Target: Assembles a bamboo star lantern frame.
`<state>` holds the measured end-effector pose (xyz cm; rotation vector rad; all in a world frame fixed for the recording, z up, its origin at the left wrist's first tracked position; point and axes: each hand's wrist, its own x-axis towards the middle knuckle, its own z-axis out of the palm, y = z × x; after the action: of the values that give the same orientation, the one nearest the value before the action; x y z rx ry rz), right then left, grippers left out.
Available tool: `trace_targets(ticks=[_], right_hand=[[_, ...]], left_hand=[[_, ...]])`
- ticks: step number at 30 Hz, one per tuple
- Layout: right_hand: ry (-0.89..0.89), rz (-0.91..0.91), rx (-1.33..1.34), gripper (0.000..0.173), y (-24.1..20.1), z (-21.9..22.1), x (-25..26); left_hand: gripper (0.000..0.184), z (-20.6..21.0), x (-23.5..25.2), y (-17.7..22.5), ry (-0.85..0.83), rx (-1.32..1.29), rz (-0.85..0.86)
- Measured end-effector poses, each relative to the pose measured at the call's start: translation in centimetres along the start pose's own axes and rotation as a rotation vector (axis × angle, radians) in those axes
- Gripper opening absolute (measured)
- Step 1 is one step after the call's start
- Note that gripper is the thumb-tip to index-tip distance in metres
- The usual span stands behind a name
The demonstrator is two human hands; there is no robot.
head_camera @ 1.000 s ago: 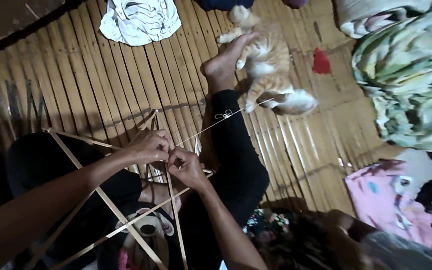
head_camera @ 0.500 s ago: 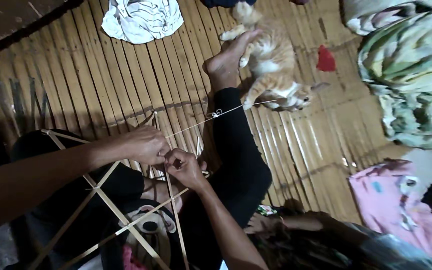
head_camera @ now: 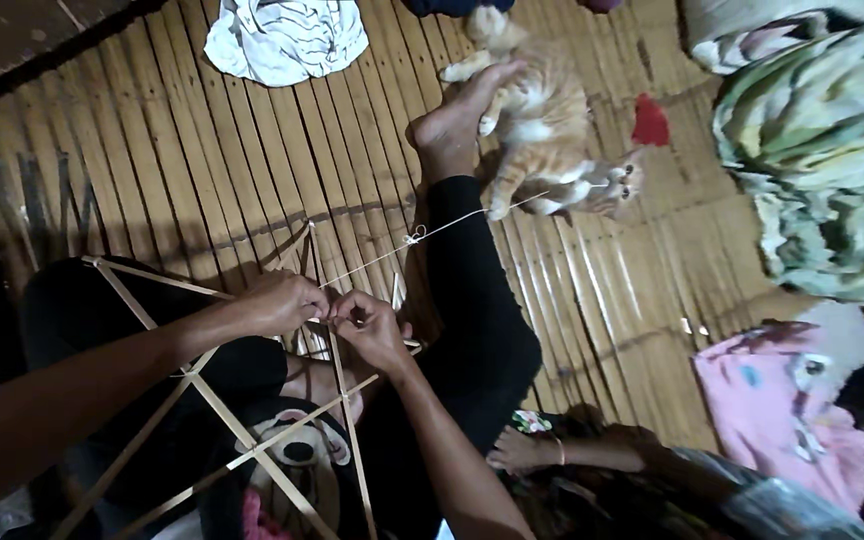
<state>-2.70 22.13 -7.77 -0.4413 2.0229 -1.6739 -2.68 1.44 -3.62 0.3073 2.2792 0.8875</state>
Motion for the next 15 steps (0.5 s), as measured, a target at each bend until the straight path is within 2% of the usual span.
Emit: trace_targets(ticks=[9,12,15], right_hand=[[0.059,-0.014,-0.071,0.002,0.4,1.2,0.9],[0.036,-0.012,-0.049,0.001,0.3,1.0,0.7],[-0.020,-0.006,0.015,0.004,0.1,0.4,0.4]], left_hand=[[0.015,0.9,-0.3,-1.5,0.093,0.014,0.117],[0.014,1.1,-0.2,-1.9,0.117,0.003,0.147],[0.017,1.2,-0.2,-1.6,0.111,-0.006,0.105]])
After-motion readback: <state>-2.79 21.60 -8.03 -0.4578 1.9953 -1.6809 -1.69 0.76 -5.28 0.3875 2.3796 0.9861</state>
